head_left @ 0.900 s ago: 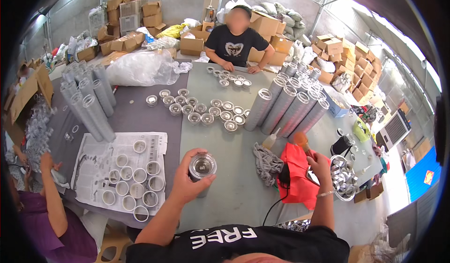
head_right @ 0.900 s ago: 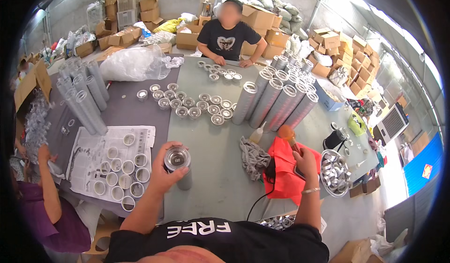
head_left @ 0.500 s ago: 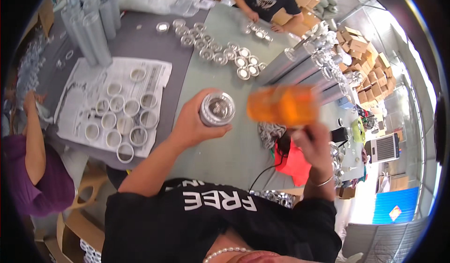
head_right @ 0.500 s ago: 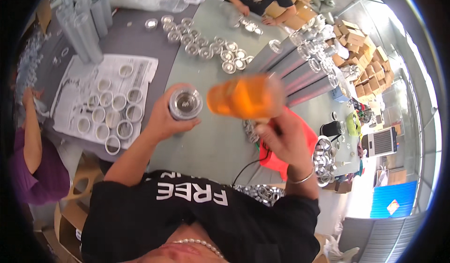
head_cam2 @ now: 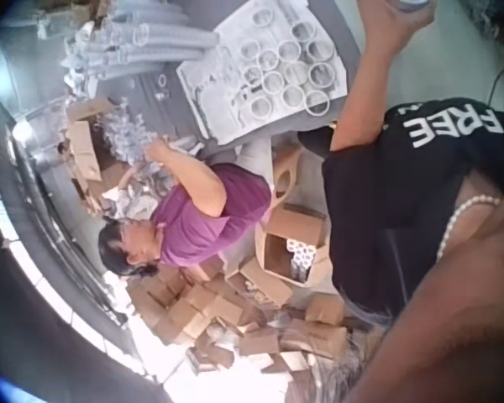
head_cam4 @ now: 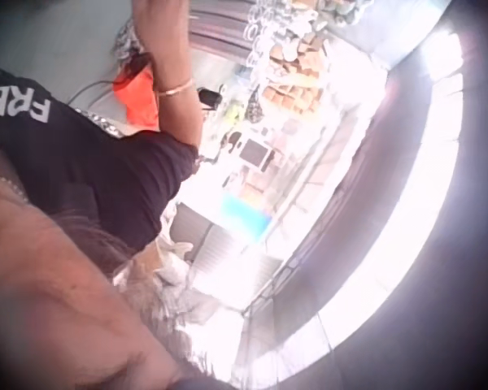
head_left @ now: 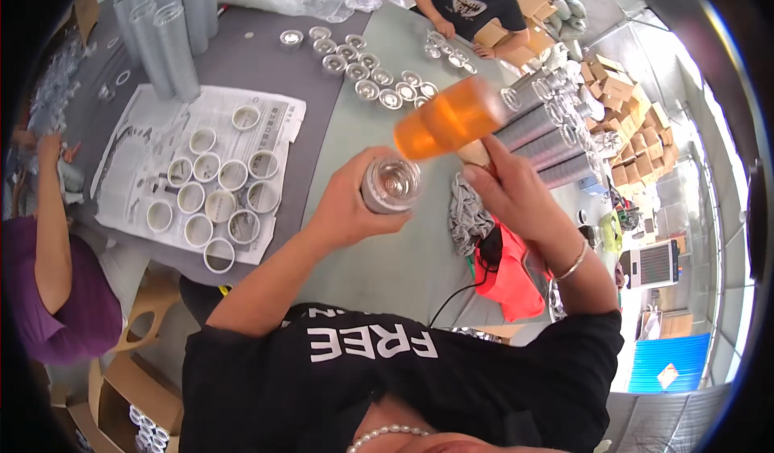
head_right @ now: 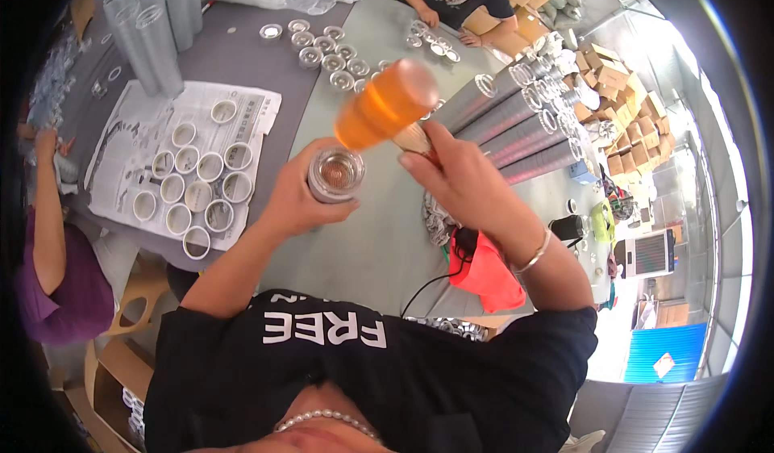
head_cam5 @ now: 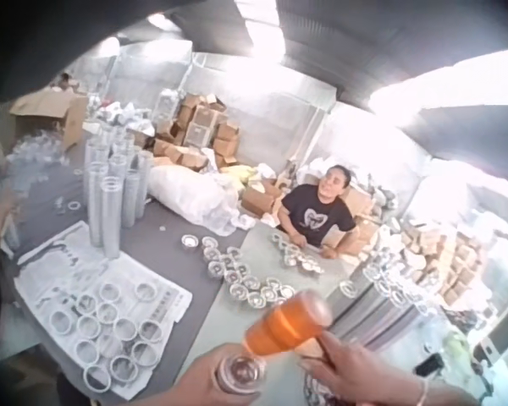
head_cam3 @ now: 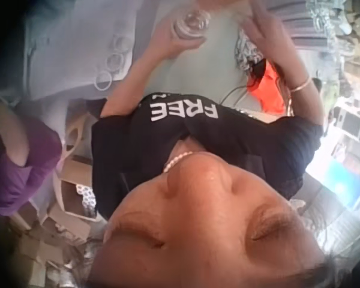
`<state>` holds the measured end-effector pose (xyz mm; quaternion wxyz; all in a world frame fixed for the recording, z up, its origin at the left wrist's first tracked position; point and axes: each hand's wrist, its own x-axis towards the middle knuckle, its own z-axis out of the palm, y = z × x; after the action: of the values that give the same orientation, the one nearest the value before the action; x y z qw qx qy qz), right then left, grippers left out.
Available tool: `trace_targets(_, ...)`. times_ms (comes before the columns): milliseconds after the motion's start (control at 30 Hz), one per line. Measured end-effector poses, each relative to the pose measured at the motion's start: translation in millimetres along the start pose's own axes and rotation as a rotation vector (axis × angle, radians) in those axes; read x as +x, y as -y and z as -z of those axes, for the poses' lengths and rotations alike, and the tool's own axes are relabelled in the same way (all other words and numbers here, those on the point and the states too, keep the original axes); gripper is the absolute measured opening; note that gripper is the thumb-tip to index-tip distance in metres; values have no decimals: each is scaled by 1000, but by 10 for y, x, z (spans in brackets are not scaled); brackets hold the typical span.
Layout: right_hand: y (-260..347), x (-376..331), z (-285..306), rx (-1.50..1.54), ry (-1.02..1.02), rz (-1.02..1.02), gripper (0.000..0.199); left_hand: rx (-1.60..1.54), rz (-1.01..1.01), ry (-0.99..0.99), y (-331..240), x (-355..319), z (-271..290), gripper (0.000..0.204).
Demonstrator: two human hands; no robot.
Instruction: The person assembles small metal components at a workbench. They pick up a cylindrical metal piece and a flat circular piece, align them, and use a rubber mallet to tap the circular piece into the cylinder. The person repeats this process for multiple units, stacking the finished assemblies on the table.
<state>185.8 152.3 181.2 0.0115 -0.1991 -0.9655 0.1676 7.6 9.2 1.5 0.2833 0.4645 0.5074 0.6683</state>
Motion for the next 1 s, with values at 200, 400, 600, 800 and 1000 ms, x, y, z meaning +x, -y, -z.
trace_targets(200, -275, -469, 169, 801, -392, 138, 24, -40, 50, -8, 18, -35, 58, 76)
trace_targets(400, -510, -643, -965, 673, -225, -223, 29, -16, 21, 17, 58, 1, 21, 78)
trace_targets(600, -1380, -455, -2307, 29, -497, -443, 45, 7, -190, -107, 376, -60, -53, 85)
trace_targets(800, -1100, -301, -2637, 60, -532, -182, 79, -145, -220, -228, 229, -125, 84, 88)
trace_targets(1000, -569, 154, -3334, 580, -316, 87, 88, -13, -265, -271, 294, -551, 468, 89)
